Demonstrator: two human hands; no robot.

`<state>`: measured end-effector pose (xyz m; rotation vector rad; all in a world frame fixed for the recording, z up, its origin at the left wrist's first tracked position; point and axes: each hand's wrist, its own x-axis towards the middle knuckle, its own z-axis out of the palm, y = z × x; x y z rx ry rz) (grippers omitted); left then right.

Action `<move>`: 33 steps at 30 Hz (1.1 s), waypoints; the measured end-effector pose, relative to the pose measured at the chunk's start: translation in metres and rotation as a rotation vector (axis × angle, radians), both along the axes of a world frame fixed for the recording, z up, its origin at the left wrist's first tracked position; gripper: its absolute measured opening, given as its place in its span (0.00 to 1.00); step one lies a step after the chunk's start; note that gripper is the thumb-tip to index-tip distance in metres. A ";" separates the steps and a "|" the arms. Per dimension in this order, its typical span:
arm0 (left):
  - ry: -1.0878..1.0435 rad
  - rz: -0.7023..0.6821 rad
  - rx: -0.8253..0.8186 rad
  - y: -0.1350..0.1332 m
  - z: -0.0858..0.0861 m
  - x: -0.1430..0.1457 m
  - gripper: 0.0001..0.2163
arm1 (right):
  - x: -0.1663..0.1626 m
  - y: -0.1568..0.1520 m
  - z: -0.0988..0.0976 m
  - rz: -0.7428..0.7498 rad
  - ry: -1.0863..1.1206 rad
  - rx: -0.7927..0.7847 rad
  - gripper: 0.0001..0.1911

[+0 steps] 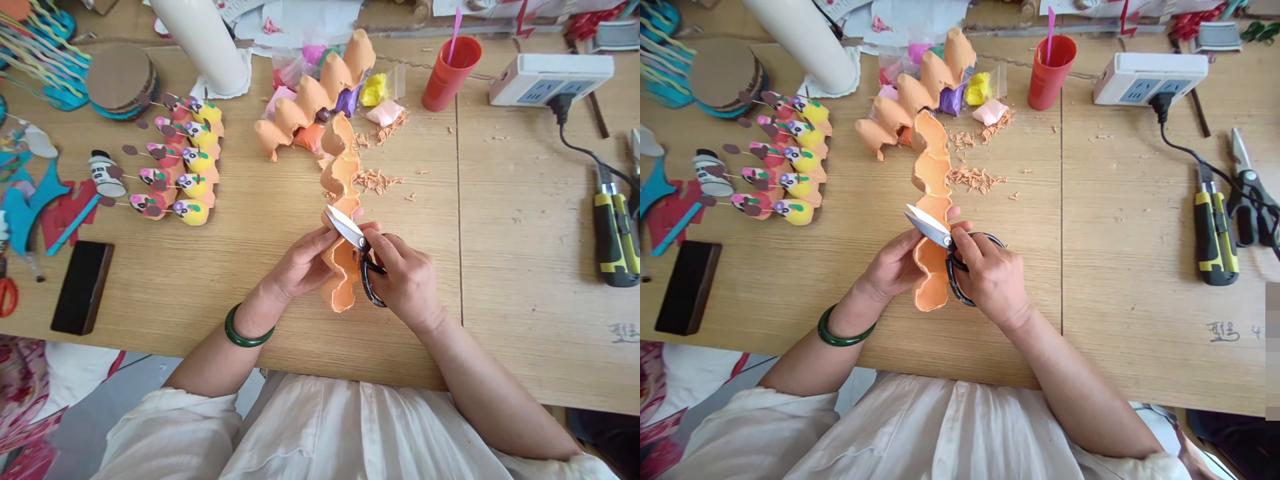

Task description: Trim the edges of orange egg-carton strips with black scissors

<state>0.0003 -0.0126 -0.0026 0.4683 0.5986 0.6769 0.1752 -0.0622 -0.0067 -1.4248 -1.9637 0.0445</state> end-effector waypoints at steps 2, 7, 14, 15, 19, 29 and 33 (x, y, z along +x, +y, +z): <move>0.031 0.041 0.049 -0.001 -0.004 0.000 0.18 | -0.001 0.001 0.001 -0.011 0.132 -0.067 0.11; 0.130 0.165 0.167 -0.002 -0.013 -0.003 0.16 | 0.001 0.002 0.011 -0.049 0.488 -0.356 0.14; 0.093 0.127 0.228 -0.002 -0.013 -0.004 0.24 | 0.008 0.005 0.012 -0.086 0.467 -0.370 0.13; 0.093 0.110 0.245 -0.002 -0.014 -0.004 0.23 | 0.008 0.006 0.012 -0.088 0.432 -0.340 0.13; 0.111 0.056 0.340 -0.003 -0.019 -0.005 0.16 | 0.008 0.005 0.014 -0.078 0.332 -0.308 0.17; 0.171 -0.014 0.426 -0.006 -0.018 -0.006 0.29 | 0.007 0.005 0.017 0.008 0.073 -0.077 0.17; 0.162 -0.042 0.414 -0.007 -0.021 -0.009 0.30 | 0.008 0.004 0.017 0.010 -0.081 0.032 0.18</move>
